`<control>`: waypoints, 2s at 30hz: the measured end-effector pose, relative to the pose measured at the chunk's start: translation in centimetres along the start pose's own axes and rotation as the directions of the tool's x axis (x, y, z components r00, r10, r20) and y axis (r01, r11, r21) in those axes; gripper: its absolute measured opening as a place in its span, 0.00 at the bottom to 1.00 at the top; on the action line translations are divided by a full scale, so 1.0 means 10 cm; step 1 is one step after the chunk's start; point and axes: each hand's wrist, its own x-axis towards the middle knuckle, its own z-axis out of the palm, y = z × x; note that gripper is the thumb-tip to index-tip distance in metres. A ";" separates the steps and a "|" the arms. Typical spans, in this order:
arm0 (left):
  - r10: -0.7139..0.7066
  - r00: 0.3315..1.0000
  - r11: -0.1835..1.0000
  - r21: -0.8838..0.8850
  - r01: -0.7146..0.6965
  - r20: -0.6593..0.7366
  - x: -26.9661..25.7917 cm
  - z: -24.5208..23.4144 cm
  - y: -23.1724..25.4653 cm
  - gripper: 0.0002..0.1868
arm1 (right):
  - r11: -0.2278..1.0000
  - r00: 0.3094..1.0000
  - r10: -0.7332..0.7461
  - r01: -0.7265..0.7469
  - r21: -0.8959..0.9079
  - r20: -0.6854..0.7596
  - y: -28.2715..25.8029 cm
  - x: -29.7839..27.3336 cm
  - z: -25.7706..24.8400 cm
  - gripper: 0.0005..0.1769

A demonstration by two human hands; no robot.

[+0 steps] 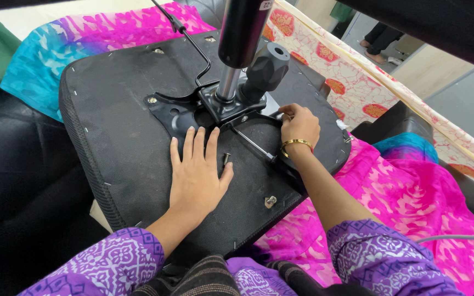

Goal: The person uses a screwdriver to tighten screws on the underside of a black chair seat, securing the seat to its metal support bracket. The person repeatedly adjusts the seat position and tightens multiple screws to complete the assembly.

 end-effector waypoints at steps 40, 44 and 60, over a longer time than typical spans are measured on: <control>-0.030 0.998 0.983 -0.181 0.019 -0.056 0.01 -0.06 -0.04 0.39 | 0.980 0.995 -0.085 0.074 0.184 0.048 0.74 0.28 0.25 0.27; -0.122 0.978 0.981 -0.173 0.092 -0.169 -0.13 -0.17 -0.23 0.38 | 0.997 0.998 0.035 -0.031 -0.077 0.052 1.22 0.48 0.24 0.31; -0.848 0.315 0.074 -0.494 0.866 0.426 -0.48 -0.39 -1.18 0.55 | 0.868 0.991 0.136 -0.118 -0.482 0.004 1.50 0.65 -0.20 0.31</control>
